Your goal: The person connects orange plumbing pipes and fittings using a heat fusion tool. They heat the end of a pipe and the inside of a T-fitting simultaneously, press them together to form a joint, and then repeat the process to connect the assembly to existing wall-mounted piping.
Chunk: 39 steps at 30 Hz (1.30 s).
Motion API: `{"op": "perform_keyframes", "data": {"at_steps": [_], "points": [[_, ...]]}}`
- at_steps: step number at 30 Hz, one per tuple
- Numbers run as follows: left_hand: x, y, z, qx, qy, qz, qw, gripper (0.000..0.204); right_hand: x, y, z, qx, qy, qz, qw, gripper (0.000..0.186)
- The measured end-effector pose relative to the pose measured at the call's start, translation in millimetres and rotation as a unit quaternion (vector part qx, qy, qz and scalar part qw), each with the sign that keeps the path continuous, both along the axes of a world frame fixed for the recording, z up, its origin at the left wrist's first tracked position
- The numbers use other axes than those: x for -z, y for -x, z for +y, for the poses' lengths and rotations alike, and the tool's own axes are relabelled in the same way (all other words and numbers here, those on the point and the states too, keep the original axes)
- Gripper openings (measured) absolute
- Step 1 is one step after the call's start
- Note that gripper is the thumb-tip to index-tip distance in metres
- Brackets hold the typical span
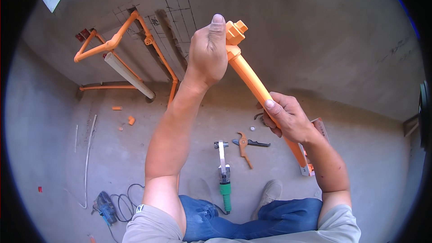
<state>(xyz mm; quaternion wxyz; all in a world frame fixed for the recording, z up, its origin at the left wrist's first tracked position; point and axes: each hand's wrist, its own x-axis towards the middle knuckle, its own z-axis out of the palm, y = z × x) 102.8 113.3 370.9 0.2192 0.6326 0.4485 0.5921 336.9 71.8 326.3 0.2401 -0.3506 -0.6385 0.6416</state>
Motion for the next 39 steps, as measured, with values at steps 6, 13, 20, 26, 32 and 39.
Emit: {"op": "perform_keyframes", "data": {"at_steps": [6,13,20,26,32,39], "points": [[-6.0,-13.6,-1.0,-0.002,-0.058,-0.025,0.998,0.068,-7.9,-5.6,-3.4,-0.004,-0.049,-0.002,0.999,0.053],[-9.2,-19.9,-2.2,-0.003,-0.054,-0.019,0.998,0.067,-6.7,-12.4,-1.5,0.009,-0.055,-0.009,0.998,0.053],[1.1,-13.0,7.7,0.031,-0.074,-0.04,0.996,0.061,6.0,-9.8,4.2,0.032,-0.11,-0.025,0.993,0.045],[6.0,-1.7,9.4,0.11,-0.017,-0.178,0.978,0.05,2.0,4.2,-2.0,0.063,-0.163,-0.099,0.98,0.036],[9.5,-6.7,4.0,0.073,-0.083,-0.123,0.986,0.055,7.8,8.8,-10.4,0.055,-0.239,-0.077,0.966,0.031],[0.3,-13.9,0.8,0.045,-0.156,-0.074,0.984,0.058,-3.4,4.7,-14.6,0.059,-0.278,-0.083,0.955,0.03]]}}
